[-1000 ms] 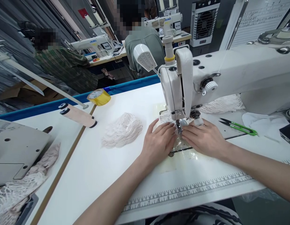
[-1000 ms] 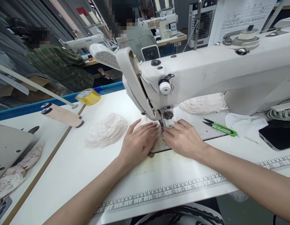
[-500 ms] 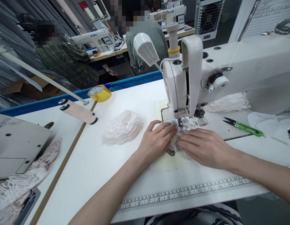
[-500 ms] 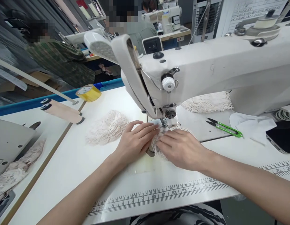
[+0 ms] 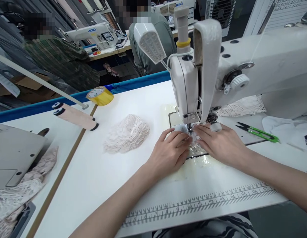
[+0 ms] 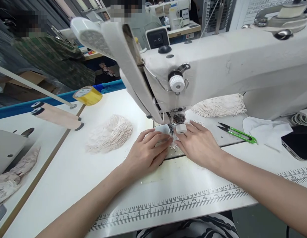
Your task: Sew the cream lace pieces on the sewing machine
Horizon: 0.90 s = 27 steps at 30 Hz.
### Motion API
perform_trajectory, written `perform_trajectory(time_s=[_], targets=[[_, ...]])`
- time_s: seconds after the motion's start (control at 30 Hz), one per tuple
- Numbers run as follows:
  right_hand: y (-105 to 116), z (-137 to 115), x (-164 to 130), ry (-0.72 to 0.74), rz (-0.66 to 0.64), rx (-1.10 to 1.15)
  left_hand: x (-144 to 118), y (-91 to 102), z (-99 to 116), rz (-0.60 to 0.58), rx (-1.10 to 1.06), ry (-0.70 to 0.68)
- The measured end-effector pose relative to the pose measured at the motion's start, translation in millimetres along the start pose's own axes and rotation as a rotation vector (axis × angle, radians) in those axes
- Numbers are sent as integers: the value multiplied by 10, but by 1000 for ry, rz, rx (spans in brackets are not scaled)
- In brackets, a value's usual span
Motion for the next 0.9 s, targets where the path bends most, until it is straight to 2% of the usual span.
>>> perform_trajectory(time_s=[0.4, 0.7, 0.9], targets=[[-17, 49, 32, 61, 21, 39, -26, 52, 204, 55, 235, -23], [-14, 45, 12, 75, 36, 31, -21, 61, 218, 65, 262, -22], [104, -86, -23, 196, 133, 91, -16, 50, 183, 55, 214, 11]])
Point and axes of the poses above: each hand's wrist, its own x-axis towards the middle knuckle, its own y-axis out of the back of the hand, z = x × y, the point moved 8 cm from there along x, towards the middle knuckle, and after that the axes turned 11 degrees about x, right-handed, at the moved point
